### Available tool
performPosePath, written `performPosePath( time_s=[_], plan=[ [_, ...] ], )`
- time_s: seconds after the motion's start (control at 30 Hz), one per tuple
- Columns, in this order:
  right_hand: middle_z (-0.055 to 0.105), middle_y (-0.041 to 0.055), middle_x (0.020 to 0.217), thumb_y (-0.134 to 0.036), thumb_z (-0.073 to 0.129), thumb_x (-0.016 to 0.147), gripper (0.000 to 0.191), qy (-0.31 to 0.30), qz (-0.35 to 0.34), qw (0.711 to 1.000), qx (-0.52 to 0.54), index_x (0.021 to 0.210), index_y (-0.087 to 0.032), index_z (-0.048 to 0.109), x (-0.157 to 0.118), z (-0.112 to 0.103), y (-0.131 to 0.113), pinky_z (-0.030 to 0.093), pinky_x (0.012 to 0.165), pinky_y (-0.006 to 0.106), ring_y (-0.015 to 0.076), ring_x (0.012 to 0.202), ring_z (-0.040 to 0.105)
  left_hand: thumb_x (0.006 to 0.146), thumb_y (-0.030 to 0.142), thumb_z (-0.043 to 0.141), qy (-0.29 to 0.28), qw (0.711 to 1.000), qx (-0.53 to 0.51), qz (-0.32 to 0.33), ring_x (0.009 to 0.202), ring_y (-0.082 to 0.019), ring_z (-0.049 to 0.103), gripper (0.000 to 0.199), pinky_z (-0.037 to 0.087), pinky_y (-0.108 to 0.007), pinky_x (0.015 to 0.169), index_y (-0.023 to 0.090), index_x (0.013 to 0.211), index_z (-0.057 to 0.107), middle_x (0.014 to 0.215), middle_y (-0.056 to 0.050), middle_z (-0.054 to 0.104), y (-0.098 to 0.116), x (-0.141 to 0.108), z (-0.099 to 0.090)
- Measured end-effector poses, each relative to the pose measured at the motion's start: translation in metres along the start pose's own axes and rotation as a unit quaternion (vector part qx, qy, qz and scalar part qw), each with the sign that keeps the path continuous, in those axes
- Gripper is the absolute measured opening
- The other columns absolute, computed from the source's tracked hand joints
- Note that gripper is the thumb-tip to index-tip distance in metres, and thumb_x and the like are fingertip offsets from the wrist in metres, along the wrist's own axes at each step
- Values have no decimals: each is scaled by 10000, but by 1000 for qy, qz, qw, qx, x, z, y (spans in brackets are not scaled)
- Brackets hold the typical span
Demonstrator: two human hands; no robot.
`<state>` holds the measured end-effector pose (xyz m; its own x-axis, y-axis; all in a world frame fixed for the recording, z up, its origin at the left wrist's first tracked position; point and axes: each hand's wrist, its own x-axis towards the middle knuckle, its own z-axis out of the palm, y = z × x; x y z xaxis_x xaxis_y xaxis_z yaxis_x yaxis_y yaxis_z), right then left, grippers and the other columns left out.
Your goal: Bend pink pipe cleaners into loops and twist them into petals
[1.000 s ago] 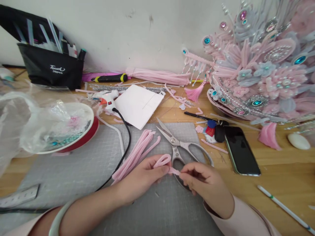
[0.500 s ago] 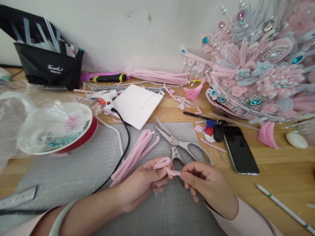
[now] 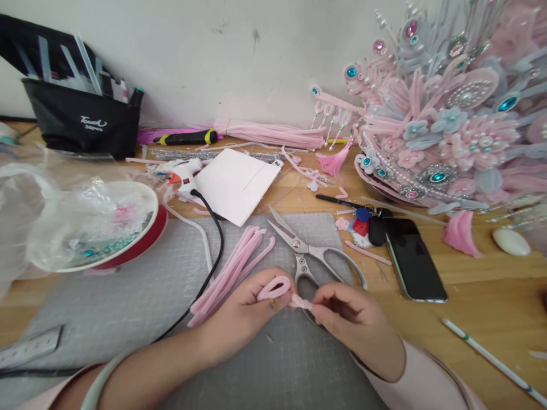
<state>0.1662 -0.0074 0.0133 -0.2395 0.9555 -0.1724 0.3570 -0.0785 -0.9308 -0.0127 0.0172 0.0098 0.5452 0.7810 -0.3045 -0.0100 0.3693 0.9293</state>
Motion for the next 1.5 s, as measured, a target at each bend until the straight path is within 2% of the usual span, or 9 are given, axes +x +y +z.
performPosePath(
  time_s=[0.27,0.47,0.7,0.87,1.0,1.13,1.27,1.33,1.5],
  plan=[
    [476,-39,555,-270,545,763,144,-22,76,992,97,686,-150,558,0,6,3,348,417,162,54,450,411,781,259,508,59,984,160,53,651,-121,460,86,369,-207,602,179,811,517,710,10,501,-1,-4,2],
    [408,-77,474,-392,635,681,267,-67,189,936,291,681,-140,547,4,5,7,307,299,140,23,332,337,793,108,472,-14,936,286,206,780,-154,544,232,393,-237,708,206,979,571,850,-54,603,-3,-9,-8],
    [379,-105,404,-364,650,673,267,-118,204,920,313,639,-140,509,2,5,8,211,272,135,0,270,256,811,121,471,-41,894,367,255,829,-159,555,279,399,-230,735,189,1061,574,908,-89,606,-5,-10,-13],
    [356,-96,429,-295,591,719,196,-79,142,962,219,624,-151,496,-2,9,3,197,325,157,16,329,261,829,168,449,-18,926,325,193,726,-143,539,160,390,-214,664,155,837,608,777,-64,570,-3,-7,-7],
    [426,-52,503,-150,536,714,135,-23,33,998,52,585,-158,496,-4,10,-2,279,418,181,55,441,364,835,253,441,22,963,245,109,616,-119,469,234,344,-213,597,159,666,573,635,-5,495,0,-3,1],
    [468,-22,559,-91,488,723,121,-20,-116,984,-134,637,-163,534,-3,5,2,312,483,208,88,506,421,813,334,446,18,998,34,-42,507,-91,352,269,280,-209,499,153,630,522,545,36,406,4,-2,6],
    [480,-6,574,-97,456,763,125,9,-186,960,-211,736,-166,556,-2,0,9,331,497,222,108,521,444,834,319,388,-27,961,-217,-170,411,-61,129,281,138,-206,414,174,594,404,500,78,270,5,-2,6],
    [480,-7,572,-125,460,783,102,29,-175,965,-192,749,-170,546,-2,-1,9,341,491,220,110,516,453,844,325,383,-38,955,-247,-162,409,-57,131,295,135,-209,418,169,593,405,501,75,286,4,-2,4],
    [509,-9,572,-171,474,792,100,57,-123,981,-141,709,-180,529,-4,-3,2,362,491,218,111,508,473,811,401,460,-12,983,-152,-105,471,-66,281,325,162,-216,439,134,641,535,539,28,440,1,0,-1]
  ],
)
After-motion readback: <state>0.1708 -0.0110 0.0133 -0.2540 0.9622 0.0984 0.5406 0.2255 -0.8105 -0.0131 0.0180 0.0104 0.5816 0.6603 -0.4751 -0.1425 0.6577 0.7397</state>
